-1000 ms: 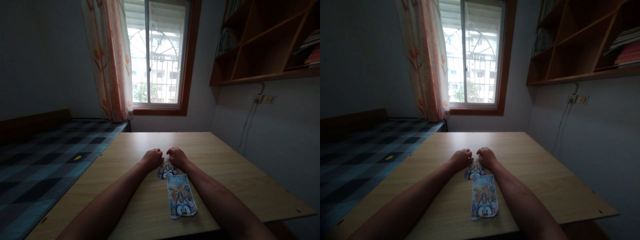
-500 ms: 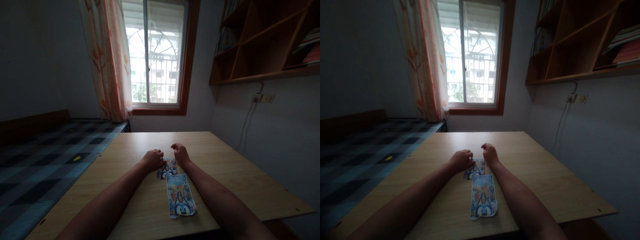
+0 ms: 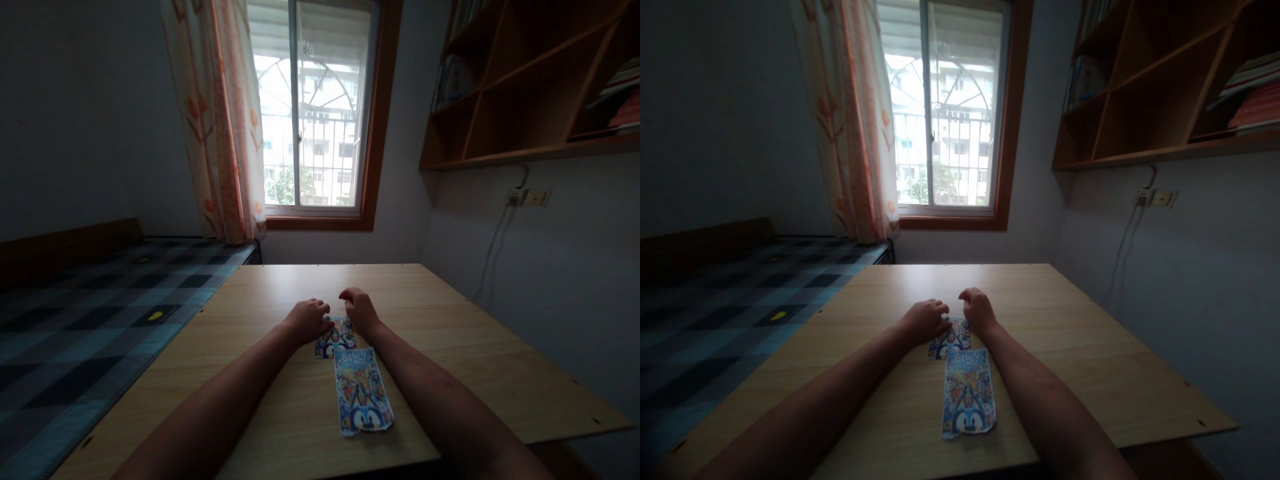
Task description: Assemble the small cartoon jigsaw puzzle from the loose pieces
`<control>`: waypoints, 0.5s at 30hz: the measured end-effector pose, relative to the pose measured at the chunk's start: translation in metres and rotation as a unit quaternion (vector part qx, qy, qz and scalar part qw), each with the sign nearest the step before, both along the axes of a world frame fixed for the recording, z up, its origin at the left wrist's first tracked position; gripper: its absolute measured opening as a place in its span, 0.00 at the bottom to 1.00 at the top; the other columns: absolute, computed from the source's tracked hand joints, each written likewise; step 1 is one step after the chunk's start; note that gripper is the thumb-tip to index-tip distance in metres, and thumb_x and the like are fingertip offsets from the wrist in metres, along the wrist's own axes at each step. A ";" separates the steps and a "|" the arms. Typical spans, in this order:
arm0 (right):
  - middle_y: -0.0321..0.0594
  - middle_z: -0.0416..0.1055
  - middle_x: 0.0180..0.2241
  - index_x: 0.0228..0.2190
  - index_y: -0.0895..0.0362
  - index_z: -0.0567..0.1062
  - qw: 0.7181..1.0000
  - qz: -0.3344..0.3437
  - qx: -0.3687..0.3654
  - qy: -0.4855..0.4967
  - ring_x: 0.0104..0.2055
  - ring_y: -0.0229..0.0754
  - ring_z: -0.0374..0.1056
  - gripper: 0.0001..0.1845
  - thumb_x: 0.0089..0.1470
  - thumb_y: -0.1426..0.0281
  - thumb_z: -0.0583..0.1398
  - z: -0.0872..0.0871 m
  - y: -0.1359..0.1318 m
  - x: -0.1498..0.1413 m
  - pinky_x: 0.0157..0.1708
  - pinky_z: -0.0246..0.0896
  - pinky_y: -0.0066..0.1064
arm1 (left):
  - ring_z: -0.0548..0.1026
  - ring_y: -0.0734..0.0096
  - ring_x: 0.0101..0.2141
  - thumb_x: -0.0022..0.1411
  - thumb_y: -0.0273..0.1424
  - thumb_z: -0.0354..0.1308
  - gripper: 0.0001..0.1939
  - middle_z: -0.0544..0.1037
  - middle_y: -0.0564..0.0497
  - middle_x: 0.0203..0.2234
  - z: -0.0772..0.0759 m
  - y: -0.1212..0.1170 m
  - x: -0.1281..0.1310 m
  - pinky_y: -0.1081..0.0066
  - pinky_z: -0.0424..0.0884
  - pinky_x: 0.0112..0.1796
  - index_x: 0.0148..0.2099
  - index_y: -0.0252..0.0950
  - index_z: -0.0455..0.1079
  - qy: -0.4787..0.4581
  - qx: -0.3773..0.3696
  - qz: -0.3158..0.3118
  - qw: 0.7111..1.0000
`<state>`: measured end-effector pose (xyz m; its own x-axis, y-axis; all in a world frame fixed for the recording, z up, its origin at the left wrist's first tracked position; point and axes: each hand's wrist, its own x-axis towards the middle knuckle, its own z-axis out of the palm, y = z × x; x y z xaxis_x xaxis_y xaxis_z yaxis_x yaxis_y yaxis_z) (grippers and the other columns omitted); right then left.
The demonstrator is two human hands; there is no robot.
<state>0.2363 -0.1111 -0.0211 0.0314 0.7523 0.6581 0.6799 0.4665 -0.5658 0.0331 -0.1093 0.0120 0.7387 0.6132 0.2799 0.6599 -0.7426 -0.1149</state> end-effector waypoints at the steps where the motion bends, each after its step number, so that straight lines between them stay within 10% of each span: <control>1: 0.41 0.77 0.33 0.31 0.56 0.79 1.000 0.005 0.004 0.002 0.38 0.42 0.71 0.18 0.48 0.83 0.52 0.000 0.000 0.000 0.43 0.65 0.32 | 0.78 0.55 0.43 0.65 0.44 0.57 0.17 0.80 0.44 0.43 0.000 0.000 0.000 0.61 0.73 0.41 0.47 0.38 0.75 0.000 0.000 0.001 1.000; 15: 0.41 0.76 0.32 0.33 0.58 0.79 0.982 0.022 -0.111 0.154 0.24 0.39 0.70 0.17 0.45 0.75 0.53 -0.002 0.006 0.001 0.25 0.69 0.30 | 0.78 0.56 0.43 0.65 0.44 0.57 0.16 0.80 0.44 0.42 0.000 0.000 -0.001 0.62 0.72 0.40 0.46 0.38 0.75 0.002 -0.008 0.008 1.000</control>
<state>0.2374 -0.1055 -0.0232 0.1674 0.8814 0.4416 0.4421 0.3332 -0.8327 0.0323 -0.1091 0.0120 0.7303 0.6286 0.2674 0.6706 -0.7343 -0.1055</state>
